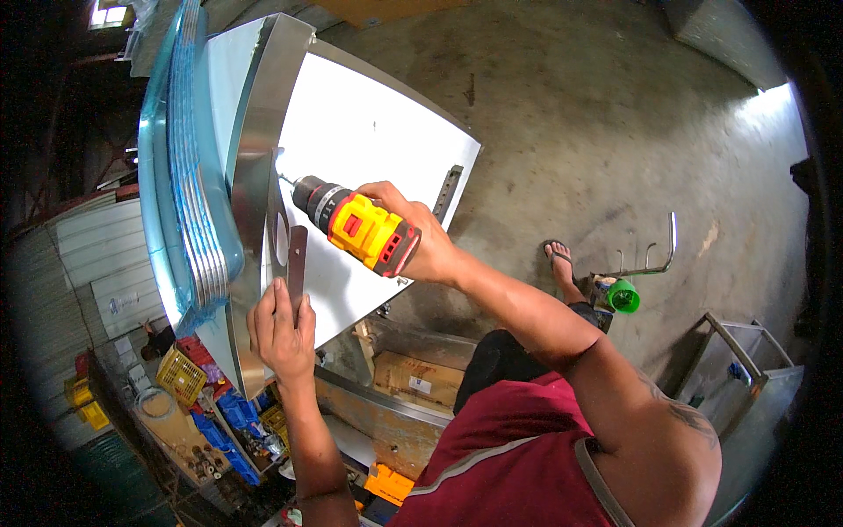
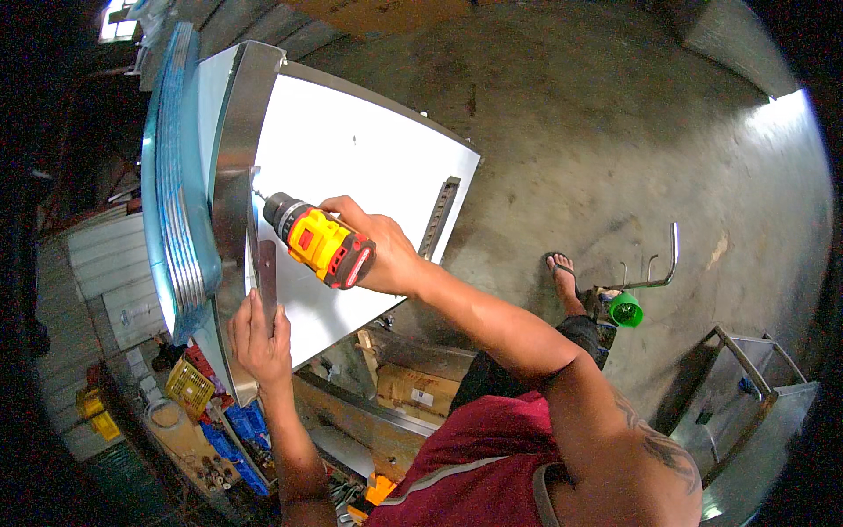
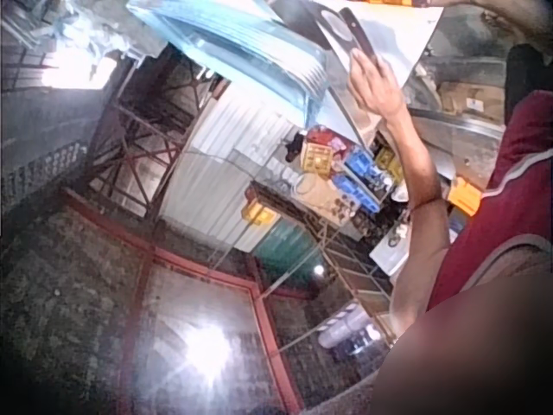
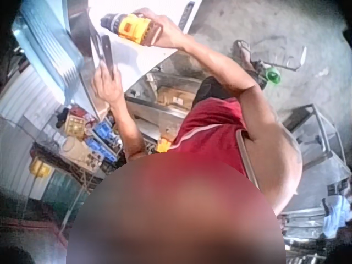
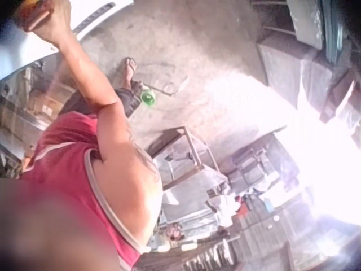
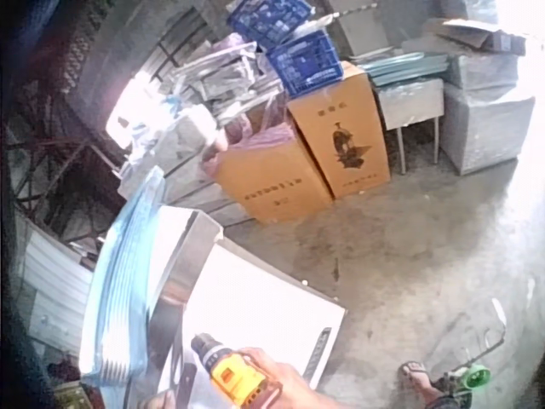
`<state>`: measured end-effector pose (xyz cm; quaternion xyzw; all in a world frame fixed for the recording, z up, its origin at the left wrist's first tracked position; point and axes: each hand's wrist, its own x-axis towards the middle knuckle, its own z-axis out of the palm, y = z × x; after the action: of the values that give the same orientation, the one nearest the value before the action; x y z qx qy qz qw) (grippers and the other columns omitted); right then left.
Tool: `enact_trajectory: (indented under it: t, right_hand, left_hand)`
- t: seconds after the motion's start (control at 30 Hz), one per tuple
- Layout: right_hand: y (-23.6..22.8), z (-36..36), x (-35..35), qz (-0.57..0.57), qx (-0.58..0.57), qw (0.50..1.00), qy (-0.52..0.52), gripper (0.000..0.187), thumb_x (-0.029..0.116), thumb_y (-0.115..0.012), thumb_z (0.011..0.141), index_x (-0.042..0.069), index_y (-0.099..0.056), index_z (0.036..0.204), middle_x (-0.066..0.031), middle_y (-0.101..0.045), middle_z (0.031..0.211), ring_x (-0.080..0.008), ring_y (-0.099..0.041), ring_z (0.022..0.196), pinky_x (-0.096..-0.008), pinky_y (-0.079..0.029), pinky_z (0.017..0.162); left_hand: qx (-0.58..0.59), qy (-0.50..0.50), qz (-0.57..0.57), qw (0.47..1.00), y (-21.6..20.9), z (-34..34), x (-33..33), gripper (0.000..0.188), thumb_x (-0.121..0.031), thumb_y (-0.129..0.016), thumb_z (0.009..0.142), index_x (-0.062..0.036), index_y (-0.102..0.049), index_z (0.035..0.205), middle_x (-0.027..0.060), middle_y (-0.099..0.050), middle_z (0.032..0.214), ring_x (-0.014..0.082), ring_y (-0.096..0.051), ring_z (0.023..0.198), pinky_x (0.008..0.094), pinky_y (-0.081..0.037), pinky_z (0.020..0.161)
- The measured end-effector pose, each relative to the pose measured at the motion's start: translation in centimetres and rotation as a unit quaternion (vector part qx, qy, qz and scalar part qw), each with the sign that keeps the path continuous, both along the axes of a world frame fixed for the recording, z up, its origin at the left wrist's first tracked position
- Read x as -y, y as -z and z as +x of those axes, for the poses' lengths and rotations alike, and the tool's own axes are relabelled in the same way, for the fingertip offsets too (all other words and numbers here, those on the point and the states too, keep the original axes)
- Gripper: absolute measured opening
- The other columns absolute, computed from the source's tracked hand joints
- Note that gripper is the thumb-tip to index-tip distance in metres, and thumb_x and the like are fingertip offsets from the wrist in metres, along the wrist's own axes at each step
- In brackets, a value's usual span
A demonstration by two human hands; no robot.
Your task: The person organizes small metal parts in trays, retrieves tools from a toolbox, and uses a cordless drill to fasten screws into a metal frame. The person moves between a workbench and a metal cabinet, handling screws, a drill, and metal components.
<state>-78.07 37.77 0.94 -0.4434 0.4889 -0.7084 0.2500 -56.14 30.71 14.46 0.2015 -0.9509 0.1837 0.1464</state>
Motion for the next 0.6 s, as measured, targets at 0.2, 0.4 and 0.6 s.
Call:
enact_trajectory:
  t: [0.2,0.4,0.6]
  right_hand:
    - [-0.5,-1.4,1.9,0.041,-0.009,0.999,-0.021,0.066,0.026,-0.082,0.075,0.011,-0.046,0.129,-0.0173,-0.070,0.091,-0.0402,-0.068,0.083,-0.0459,-0.053,0.072]
    - [-0.5,-2.6,3.6,0.014,-0.011,1.000,-0.024,0.061,0.022,-0.080,0.075,0.012,-0.048,0.126,-0.0181,-0.070,0.090,-0.0409,-0.068,0.083,-0.0468,-0.052,0.071]
    - [-0.7,-3.4,4.8,0.033,-0.014,0.999,-0.039,0.054,0.018,-0.077,0.077,0.012,-0.051,0.123,-0.0181,-0.069,0.088,-0.0418,-0.067,0.082,-0.0486,-0.051,0.071]
  left_hand:
    - [0.005,-0.024,-0.001,1.000,0.1,-1.0,1.0,0.055,-0.005,-0.080,0.077,-0.0036,-0.063,0.129,0.0134,-0.068,0.115,0.0317,-0.064,0.094,0.0412,-0.052,0.081]
    - [0.001,-0.040,0.006,0.999,0.4,-1.6,1.9,0.056,-0.005,-0.080,0.078,-0.0048,-0.062,0.131,0.0129,-0.068,0.117,0.0321,-0.064,0.096,0.0422,-0.052,0.082]
    - [0.010,-0.063,-0.003,0.998,0.5,-1.9,2.7,0.055,-0.007,-0.079,0.079,-0.0071,-0.062,0.132,0.0122,-0.068,0.116,0.0320,-0.064,0.097,0.0431,-0.051,0.083]
